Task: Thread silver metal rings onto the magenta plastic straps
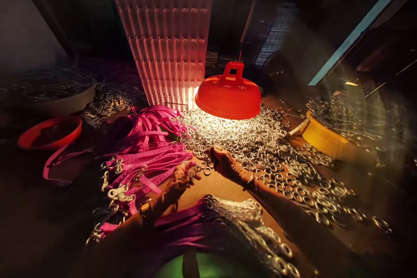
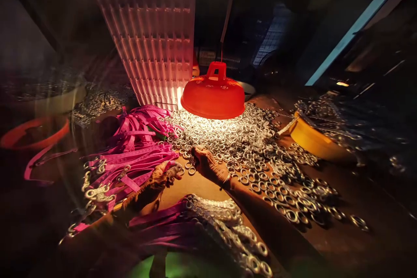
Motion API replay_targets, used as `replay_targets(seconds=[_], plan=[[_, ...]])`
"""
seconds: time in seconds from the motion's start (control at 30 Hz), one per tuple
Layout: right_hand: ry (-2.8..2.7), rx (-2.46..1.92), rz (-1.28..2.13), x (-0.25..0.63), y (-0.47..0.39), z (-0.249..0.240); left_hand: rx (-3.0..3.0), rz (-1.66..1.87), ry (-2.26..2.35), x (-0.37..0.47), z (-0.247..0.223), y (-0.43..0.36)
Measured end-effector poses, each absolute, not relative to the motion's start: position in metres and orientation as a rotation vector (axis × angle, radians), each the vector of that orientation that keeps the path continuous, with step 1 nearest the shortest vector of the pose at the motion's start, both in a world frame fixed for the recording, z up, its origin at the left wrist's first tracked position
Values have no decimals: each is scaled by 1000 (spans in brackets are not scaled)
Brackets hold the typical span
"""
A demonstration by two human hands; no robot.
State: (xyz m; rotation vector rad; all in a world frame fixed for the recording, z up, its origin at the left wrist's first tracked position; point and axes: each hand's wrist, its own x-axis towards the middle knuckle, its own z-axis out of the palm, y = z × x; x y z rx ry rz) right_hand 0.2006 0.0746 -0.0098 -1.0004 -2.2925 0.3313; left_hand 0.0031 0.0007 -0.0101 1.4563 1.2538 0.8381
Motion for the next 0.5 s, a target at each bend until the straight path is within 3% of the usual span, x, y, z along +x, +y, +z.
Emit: replay_targets(seconds=[0.23,0.5], plan=[[-2316,-878,607,171,31,6,1135,874,1255,17,-9,-3],[-1670,-902,1253,168,35,0,1152,895,1204,13,8,-5]])
